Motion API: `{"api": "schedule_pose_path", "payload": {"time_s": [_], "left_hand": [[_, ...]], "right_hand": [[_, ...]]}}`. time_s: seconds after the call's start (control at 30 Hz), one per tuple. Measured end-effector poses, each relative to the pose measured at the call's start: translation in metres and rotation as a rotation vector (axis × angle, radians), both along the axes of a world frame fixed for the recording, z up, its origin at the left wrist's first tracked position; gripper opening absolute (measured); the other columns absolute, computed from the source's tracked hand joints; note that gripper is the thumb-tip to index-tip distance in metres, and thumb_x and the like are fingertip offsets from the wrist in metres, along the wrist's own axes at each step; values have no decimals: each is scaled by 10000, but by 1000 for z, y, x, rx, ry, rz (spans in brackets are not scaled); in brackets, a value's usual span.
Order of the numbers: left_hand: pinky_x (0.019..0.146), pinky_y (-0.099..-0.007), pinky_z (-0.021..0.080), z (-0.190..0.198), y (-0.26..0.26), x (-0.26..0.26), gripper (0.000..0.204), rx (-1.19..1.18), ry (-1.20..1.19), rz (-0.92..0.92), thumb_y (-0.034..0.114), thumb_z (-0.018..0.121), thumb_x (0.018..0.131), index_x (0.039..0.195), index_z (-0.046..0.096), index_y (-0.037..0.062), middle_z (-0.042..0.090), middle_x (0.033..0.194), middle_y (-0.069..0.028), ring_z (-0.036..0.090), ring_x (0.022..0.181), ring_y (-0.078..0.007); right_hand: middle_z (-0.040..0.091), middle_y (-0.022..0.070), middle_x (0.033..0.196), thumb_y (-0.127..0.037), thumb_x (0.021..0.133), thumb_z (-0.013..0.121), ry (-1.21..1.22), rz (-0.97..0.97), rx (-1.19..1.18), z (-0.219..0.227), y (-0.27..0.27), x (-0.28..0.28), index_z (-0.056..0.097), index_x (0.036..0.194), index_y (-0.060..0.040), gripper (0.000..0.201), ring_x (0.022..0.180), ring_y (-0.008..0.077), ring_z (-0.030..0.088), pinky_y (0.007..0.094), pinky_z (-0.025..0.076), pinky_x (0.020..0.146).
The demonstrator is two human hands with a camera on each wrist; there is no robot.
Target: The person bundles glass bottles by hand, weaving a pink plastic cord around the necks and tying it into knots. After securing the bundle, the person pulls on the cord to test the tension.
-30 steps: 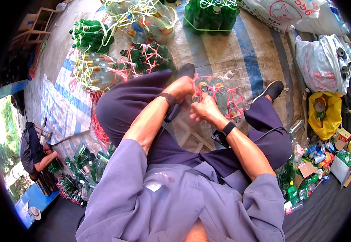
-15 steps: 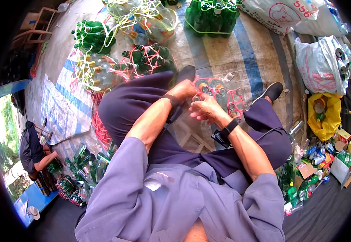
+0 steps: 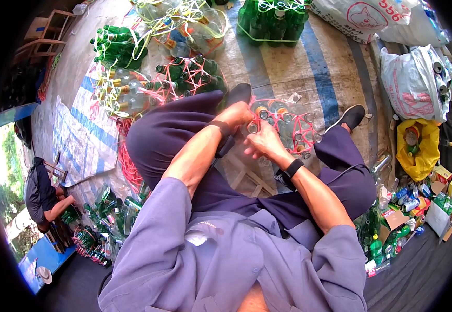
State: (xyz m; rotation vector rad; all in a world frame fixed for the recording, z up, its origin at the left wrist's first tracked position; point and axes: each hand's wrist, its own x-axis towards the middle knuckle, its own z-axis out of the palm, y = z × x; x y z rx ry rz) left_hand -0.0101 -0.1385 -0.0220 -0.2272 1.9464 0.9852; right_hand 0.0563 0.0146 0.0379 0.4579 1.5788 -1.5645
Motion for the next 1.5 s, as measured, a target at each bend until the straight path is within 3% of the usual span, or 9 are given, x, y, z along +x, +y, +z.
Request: {"api": "schedule_pose_path", "payload": {"time_s": [0.17,0.23,0.37,0.67,0.73,1.07,1.23,1.37,1.5], "left_hand": [[647,-394,497,-15,-1,-3,302,-41,10,-86,202,725,768,929,721,-53,693,791,-167,651,741,-222],[642,-389,493,-19,-4,-2,305,29,73,-77,193,711,775,949,711,-57,695,795,-163,651,745,-219],[648,-383,493,-11,-5,-5,294,29,-37,-63,170,684,787,972,706,-58,707,815,-174,658,754,-211],[789,-452,529,-37,-6,-1,342,-103,197,-253,214,659,769,1000,712,-33,694,987,-291,694,949,-405],[675,-411,533,-42,-10,4,314,-41,347,-231,235,641,770,962,704,-5,712,823,-212,702,773,-320],[771,-424,535,-12,-8,5,281,-100,291,-221,256,661,780,945,721,36,722,882,-200,706,880,-322],[742,-400,539,4,-5,10,276,-308,679,-120,218,676,738,929,722,24,718,819,-184,709,819,-286],[578,-324,487,16,-1,18,211,112,344,125,121,648,726,873,688,-25,663,697,-90,603,633,-153],[579,-293,453,13,3,21,219,251,211,270,113,636,748,912,678,-27,646,741,-54,585,670,-131]], "right_hand": [[708,163,849,-111,855,557,116,196,125,4,2,-10,523,1135,50,325,535,204,682,314,532,411],[702,149,777,-137,867,550,149,413,210,1,8,-16,541,1033,72,267,508,210,673,320,535,407],[688,150,692,-149,867,518,90,334,93,0,20,-15,568,897,86,242,490,211,663,328,532,407],[693,186,653,-127,871,469,46,346,203,4,13,-18,604,776,75,261,465,231,647,367,527,402],[692,188,652,-123,874,463,51,337,208,6,13,-17,606,773,81,268,464,232,648,368,529,402],[682,205,631,-91,884,462,130,285,251,3,9,-12,625,732,116,304,458,249,664,364,535,384],[681,201,622,-87,887,459,162,301,276,10,7,-12,631,727,118,312,456,249,663,373,538,383],[681,199,622,-83,884,456,171,326,307,2,6,-11,637,729,120,313,455,251,663,383,544,384],[679,199,620,-79,883,451,196,325,303,-2,8,-10,635,745,131,311,456,254,663,383,546,384]]}}
